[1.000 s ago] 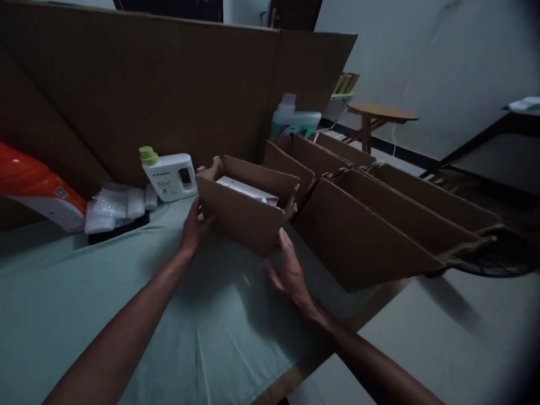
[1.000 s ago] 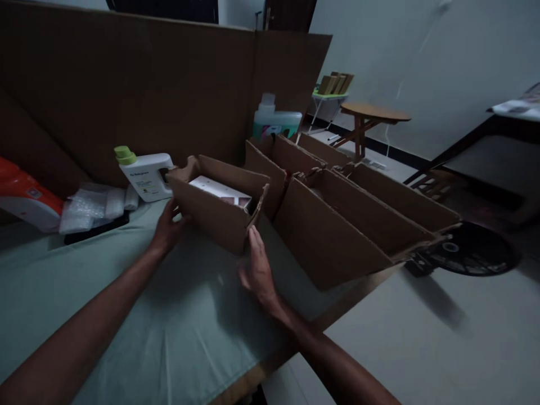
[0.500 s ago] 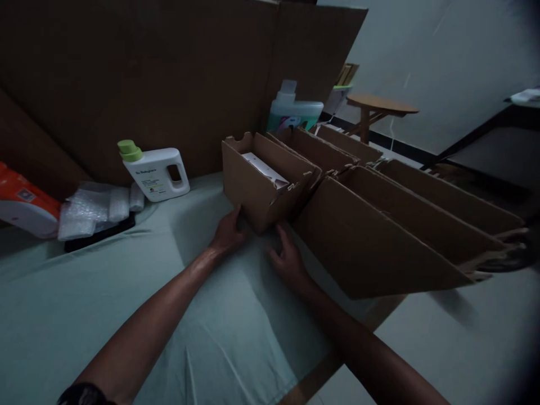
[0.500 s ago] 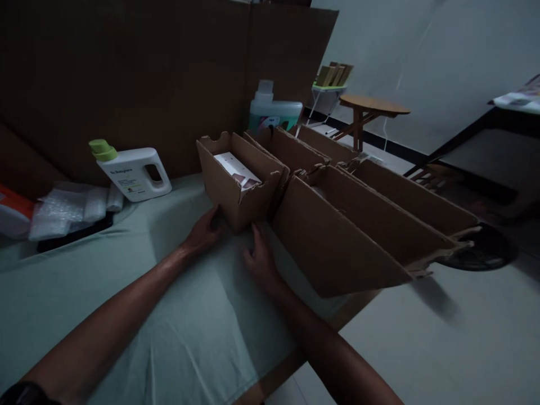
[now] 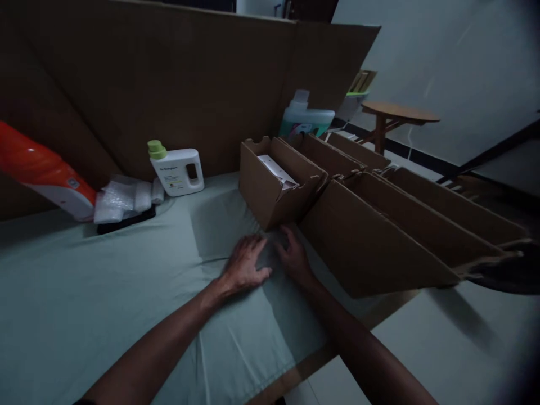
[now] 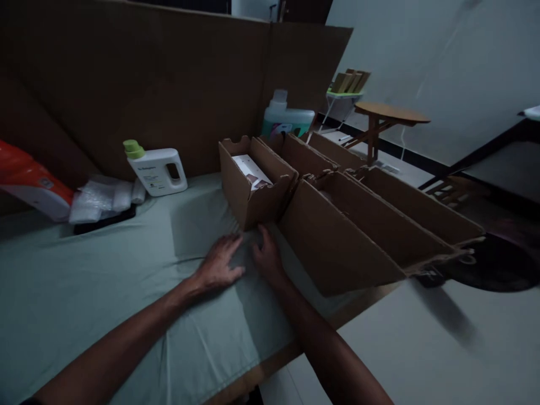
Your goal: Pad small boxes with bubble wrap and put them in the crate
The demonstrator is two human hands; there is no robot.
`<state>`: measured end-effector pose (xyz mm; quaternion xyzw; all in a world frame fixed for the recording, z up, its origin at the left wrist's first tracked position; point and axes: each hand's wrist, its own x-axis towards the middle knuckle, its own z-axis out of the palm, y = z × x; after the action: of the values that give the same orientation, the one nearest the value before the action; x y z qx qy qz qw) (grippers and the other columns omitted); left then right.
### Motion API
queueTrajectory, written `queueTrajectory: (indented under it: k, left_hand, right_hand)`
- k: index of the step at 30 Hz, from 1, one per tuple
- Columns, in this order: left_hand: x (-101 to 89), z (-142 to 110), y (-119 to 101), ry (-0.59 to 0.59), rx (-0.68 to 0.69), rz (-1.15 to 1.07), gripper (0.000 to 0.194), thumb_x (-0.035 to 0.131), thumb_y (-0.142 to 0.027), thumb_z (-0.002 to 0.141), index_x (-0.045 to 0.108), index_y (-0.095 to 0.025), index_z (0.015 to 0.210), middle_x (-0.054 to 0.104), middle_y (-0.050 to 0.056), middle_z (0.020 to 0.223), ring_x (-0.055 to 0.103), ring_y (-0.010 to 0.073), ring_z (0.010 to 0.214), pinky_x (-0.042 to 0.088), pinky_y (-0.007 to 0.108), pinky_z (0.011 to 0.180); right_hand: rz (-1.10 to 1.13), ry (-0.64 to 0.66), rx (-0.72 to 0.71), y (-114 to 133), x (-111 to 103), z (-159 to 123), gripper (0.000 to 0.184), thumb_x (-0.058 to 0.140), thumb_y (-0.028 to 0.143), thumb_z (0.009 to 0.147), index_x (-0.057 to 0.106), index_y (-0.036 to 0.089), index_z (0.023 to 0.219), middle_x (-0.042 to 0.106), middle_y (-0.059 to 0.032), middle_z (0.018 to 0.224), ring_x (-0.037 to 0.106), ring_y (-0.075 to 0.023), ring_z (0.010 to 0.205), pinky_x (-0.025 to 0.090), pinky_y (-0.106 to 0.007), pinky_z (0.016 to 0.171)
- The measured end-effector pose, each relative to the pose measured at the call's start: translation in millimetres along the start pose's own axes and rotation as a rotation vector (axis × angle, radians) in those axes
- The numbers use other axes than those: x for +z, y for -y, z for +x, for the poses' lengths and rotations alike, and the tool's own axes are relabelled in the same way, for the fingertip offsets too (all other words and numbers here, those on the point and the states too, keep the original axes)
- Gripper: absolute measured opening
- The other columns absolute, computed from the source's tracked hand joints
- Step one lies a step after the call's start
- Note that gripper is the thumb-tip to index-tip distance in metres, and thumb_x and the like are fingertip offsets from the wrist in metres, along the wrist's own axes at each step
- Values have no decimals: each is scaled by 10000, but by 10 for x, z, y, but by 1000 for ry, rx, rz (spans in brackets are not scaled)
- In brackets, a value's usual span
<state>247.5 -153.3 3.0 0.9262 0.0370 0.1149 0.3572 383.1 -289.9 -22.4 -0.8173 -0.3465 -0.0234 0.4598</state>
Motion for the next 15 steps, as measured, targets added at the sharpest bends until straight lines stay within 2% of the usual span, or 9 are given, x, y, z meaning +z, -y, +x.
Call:
queueTrajectory:
  k: [2, 5, 8, 10, 11, 13, 15]
  left_hand:
    - [50, -284, -144, 89, 24, 44, 733, 678, -399, 784, 508, -153, 1454, 430, 198, 1573, 350, 361, 1485, 199, 579, 1237]
    - [106, -724, -348, 173, 47, 62, 692, 694, -451, 792, 565, -153, 1403, 388, 204, 1598, 293, 361, 1518, 174, 580, 1247]
    - [95, -1194, -538, 227, 70, 5, 718, 690, -473, 811, 536, -152, 1435, 333, 208, 1625, 237, 364, 1540, 156, 570, 1252]
    - [17, -1558, -643, 254, 94, -98, 677, 656, -478, 849, 547, -150, 1431, 348, 203, 1620, 236, 360, 1541, 152, 543, 1258]
    - [-43, -1770, -685, 274, 104, -181, 618, 622, -468, 880, 570, -161, 1413, 404, 187, 1595, 284, 344, 1526, 177, 513, 1256]
    - [-182, -2276, -747, 324, 59, -383, 476, 534, -432, 942, 632, -208, 1350, 580, 126, 1467, 483, 285, 1412, 326, 423, 1197]
    - [-296, -2882, -768, 341, -140, -535, 387, 485, -416, 968, 698, -254, 1247, 736, 53, 1228, 683, 219, 1141, 500, 319, 994]
  right_hand:
    - [-17, 34, -50, 23, -13, 37, 379, 570, 259, 811, 688, 194, 1165, 710, -114, 1222, 640, -251, 1165, 493, -458, 1046]
    - [-7, 85, -108, 103, -31, 73, 239, 545, 269, 802, 723, 214, 951, 747, -90, 1079, 667, -252, 1059, 500, -472, 1014]
    - [19, 122, -162, 178, -21, 82, 220, 530, 299, 786, 711, 219, 882, 742, -119, 1033, 662, -299, 1034, 485, -548, 999]
    - [13, 151, -193, 196, -1, 90, 223, 534, 315, 788, 710, 225, 893, 732, -158, 1056, 656, -333, 1050, 472, -571, 992]
    - [-17, 162, -208, 198, 9, 97, 227, 531, 318, 806, 713, 232, 911, 726, -176, 1084, 656, -339, 1066, 473, -553, 989]
    - [-92, 201, -259, 198, 22, 111, 245, 519, 313, 836, 719, 236, 956, 711, -207, 1141, 656, -358, 1105, 472, -537, 985]
    - [-170, 228, -324, 203, 22, 122, 272, 498, 305, 849, 722, 234, 986, 701, -236, 1175, 654, -381, 1125, 471, -535, 985]
